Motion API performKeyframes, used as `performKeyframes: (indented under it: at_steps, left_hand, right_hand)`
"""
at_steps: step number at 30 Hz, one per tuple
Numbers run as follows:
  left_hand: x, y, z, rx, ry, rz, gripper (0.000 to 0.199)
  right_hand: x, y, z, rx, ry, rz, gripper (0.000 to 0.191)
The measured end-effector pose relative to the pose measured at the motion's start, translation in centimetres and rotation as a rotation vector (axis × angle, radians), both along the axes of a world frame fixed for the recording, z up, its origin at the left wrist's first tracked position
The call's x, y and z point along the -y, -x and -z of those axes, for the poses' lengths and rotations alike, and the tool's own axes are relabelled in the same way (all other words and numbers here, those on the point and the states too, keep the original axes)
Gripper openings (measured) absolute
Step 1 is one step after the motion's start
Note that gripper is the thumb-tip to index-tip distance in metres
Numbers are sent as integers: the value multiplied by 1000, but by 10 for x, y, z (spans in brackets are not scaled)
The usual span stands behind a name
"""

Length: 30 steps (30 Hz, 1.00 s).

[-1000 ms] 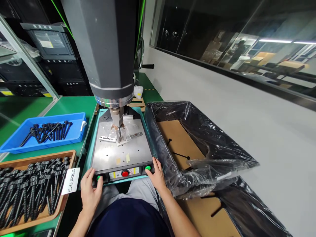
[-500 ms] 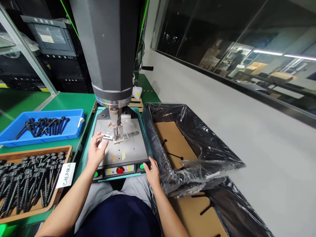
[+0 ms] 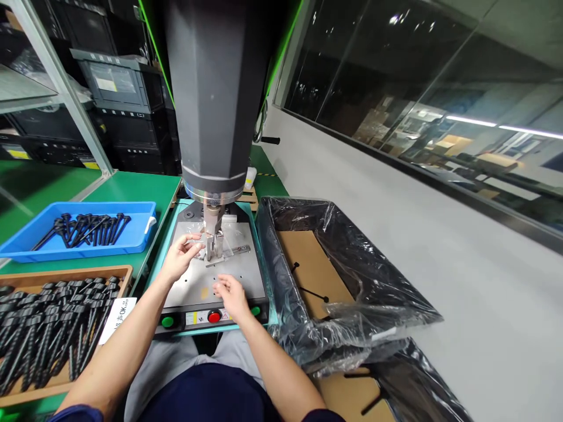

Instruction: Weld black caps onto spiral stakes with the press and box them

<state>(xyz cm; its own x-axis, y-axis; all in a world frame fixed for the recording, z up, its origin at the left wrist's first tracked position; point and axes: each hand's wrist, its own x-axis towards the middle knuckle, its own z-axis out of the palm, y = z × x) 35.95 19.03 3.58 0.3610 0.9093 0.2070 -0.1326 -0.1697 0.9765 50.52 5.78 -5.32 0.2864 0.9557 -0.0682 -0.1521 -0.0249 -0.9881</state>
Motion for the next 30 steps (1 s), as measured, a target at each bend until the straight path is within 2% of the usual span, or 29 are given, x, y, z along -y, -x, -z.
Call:
performKeyframes:
  at_steps: [3,6,8,11,15,20,23,27,30]
  left_hand:
    - [-8,-3,-7,-19,4,21,38]
    - [-15,-9,-7,-56,6,-22,36]
    - [-19,-13,-5,-38,29,-83,34]
    - [-20,-17,-1,24,36,-144,36]
    - [-19,-18,-1,78,25,-132,38]
    - [-20,-19,-8,130,128,-83,46]
    - [-22,-20,-11,149,154,-90,54]
    - [-25,-21,-11,134,140,-107,61]
    - [-28,-21,-12,126,142,-124,63]
  right_hand:
    - [-29,15,-1,-42,46,-70,39]
    - [-55,26,-3,-98,47,-67,44]
    - [-70,30,-7,-135,8,-29,48]
    - [-86,28,-14,-102,-111,132,50]
    - [-95,14,-24,48,-218,333,49]
    - [-105,-6,-40,470,-311,465,49]
    - [-117,-13,-51,613,-331,389,44]
    - [-134,-19,-65,673,-280,244,35]
    - [-139,-21,-76,688,-264,202,27]
